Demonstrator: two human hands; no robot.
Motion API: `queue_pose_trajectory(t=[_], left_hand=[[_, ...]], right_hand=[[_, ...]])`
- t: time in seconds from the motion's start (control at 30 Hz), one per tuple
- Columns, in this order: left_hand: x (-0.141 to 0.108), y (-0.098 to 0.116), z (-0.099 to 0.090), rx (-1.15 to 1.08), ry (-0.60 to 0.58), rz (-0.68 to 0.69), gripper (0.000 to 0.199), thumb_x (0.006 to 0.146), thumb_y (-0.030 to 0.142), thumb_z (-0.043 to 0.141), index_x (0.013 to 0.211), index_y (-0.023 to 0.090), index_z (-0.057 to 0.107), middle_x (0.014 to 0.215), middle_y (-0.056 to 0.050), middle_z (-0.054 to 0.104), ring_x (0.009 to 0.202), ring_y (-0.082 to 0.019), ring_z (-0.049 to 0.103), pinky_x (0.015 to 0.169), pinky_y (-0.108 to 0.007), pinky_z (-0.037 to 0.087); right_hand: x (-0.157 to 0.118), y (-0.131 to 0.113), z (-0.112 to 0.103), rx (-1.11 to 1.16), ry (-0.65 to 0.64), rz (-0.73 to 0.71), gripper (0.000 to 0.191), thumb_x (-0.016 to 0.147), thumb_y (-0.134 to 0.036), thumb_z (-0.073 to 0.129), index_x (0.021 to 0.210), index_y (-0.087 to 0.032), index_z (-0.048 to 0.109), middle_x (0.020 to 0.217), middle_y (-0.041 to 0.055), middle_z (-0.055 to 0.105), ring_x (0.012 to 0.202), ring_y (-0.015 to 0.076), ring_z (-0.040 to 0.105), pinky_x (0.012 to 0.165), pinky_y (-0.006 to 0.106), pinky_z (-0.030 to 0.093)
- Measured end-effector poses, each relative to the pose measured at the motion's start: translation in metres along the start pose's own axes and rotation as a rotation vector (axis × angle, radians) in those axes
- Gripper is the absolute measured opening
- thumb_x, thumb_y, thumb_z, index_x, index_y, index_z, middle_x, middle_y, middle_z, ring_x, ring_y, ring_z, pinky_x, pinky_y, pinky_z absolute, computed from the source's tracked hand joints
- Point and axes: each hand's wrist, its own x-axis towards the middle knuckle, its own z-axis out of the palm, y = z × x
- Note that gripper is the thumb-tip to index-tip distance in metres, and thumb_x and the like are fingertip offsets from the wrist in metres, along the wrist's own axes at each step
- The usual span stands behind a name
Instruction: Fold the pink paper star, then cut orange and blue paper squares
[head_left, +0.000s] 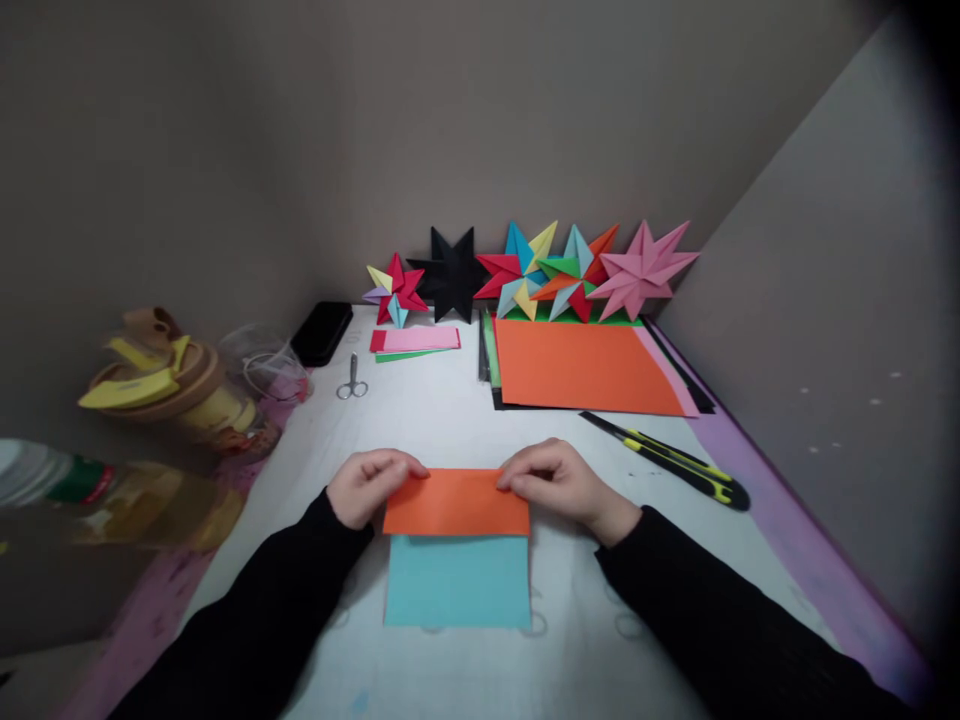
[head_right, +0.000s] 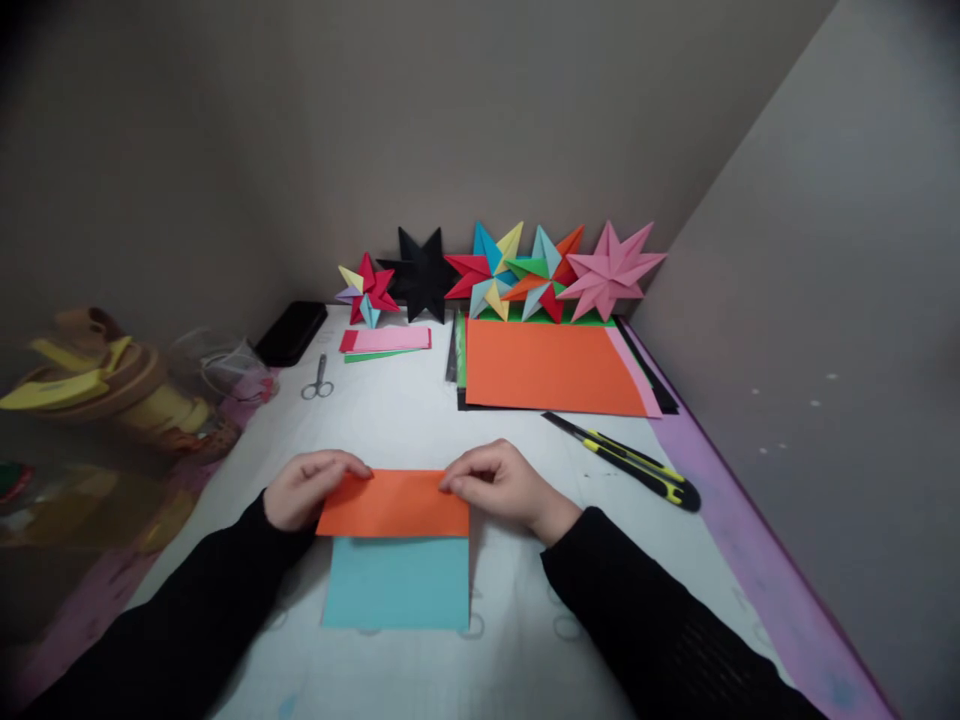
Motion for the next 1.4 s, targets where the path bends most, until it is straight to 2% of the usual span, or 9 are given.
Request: queue_pose_trajectory(t=[0.1,0.3,0.43,0.53,0.6,0.77,1.07,1.23,1.4], left_hand=[[0.001,-0.004,0.007,0.022,0.076,-0.019,0.027,0.059,0.033,0.08,0.07,0.014,0.066,0.059,-0.001,0.067,0.054,-0.011,0.058,0.055,-0.022,0.043],[0.004,-0.003,0.003,-0.085,-0.033,0.029,0.041,0.067,0.038,0.076,0.085,0.021,0.045,0.057,0.005,0.066,0.048,-0.01,0.058,0.049,-0.018,0.04],[0.004,-0.006,-0.002,-0.054,-0.092,0.013,0.039,0.072,0.041,0.072,0.087,0.02,0.043,0.056,0.006,0.063,0.044,-0.008,0.053,0.046,-0.017,0.035],[0.002,-0.011,0.003,-0.045,-0.186,-0.001,0.039,0.074,0.041,0.07,0.088,0.02,0.041,0.059,0.003,0.064,0.046,-0.01,0.054,0.047,-0.019,0.035],[0.0,-0.014,0.009,-0.026,-0.257,-0.007,0.038,0.076,0.043,0.068,0.089,0.021,0.04,0.063,0.002,0.065,0.048,-0.01,0.054,0.049,-0.02,0.036],[-0.006,-0.02,0.021,0.049,-0.328,0.008,0.034,0.081,0.045,0.061,0.091,0.021,0.039,0.059,0.005,0.059,0.045,-0.008,0.047,0.046,-0.018,0.032],[-0.013,-0.018,0.031,0.275,-0.228,0.045,0.031,0.076,0.041,0.064,0.094,0.019,0.052,0.057,0.004,0.059,0.044,-0.008,0.042,0.046,-0.019,0.029],[-0.015,-0.007,0.039,0.592,-0.12,0.112,0.023,0.075,0.037,0.063,0.066,0.017,0.07,0.061,-0.002,0.068,0.058,-0.015,0.058,0.056,-0.024,0.041],[-0.003,0.01,0.011,0.564,0.058,0.169,0.019,0.071,0.034,0.065,0.065,0.017,0.071,0.064,-0.003,0.07,0.062,-0.017,0.06,0.061,-0.025,0.044]], right_hand=[[0.0,-0.001,0.006,-0.099,0.015,-0.034,0.011,0.077,-0.021,0.064,0.078,-0.017,0.074,0.076,0.007,0.074,0.068,0.0164,0.069,0.061,0.025,0.053],[0.0,0.002,0.001,-0.155,-0.1,-0.038,0.012,0.078,-0.021,0.063,0.082,-0.019,0.074,0.08,0.0069,0.074,0.073,0.0168,0.07,0.067,0.027,0.054],[0.004,-0.003,-0.006,0.042,-0.298,0.045,0.015,0.079,-0.03,0.064,0.074,-0.017,0.07,0.09,0.0086,0.071,0.082,0.0177,0.067,0.076,0.031,0.052],[0.008,-0.011,0.002,0.21,-0.216,0.134,0.03,0.084,-0.039,0.057,0.067,-0.015,0.063,0.103,0.0094,0.064,0.086,0.0164,0.063,0.078,0.031,0.049],[0.01,-0.016,0.012,0.173,-0.114,0.235,0.028,0.086,-0.038,0.053,0.074,-0.015,0.063,0.089,0.0062,0.064,0.072,0.0123,0.059,0.065,0.025,0.047],[0.013,-0.024,0.036,-0.074,-0.201,0.33,0.013,0.078,-0.024,0.059,0.071,-0.015,0.064,0.067,-0.0002,0.061,0.062,0.0106,0.053,0.058,0.021,0.04],[0.01,-0.019,0.041,-0.167,-0.26,0.262,0.011,0.072,-0.015,0.056,0.068,-0.015,0.066,0.063,-0.0018,0.062,0.059,0.0096,0.052,0.055,0.019,0.039],[0.012,-0.025,0.045,-0.215,-0.274,0.163,0.013,0.074,-0.015,0.054,0.07,-0.016,0.066,0.066,-0.0009,0.061,0.062,0.0106,0.053,0.058,0.02,0.039],[0.016,-0.018,0.025,-0.116,-0.17,0.271,0.01,0.072,-0.017,0.057,0.067,-0.015,0.065,0.064,-0.0004,0.06,0.061,0.0106,0.051,0.056,0.021,0.039]])
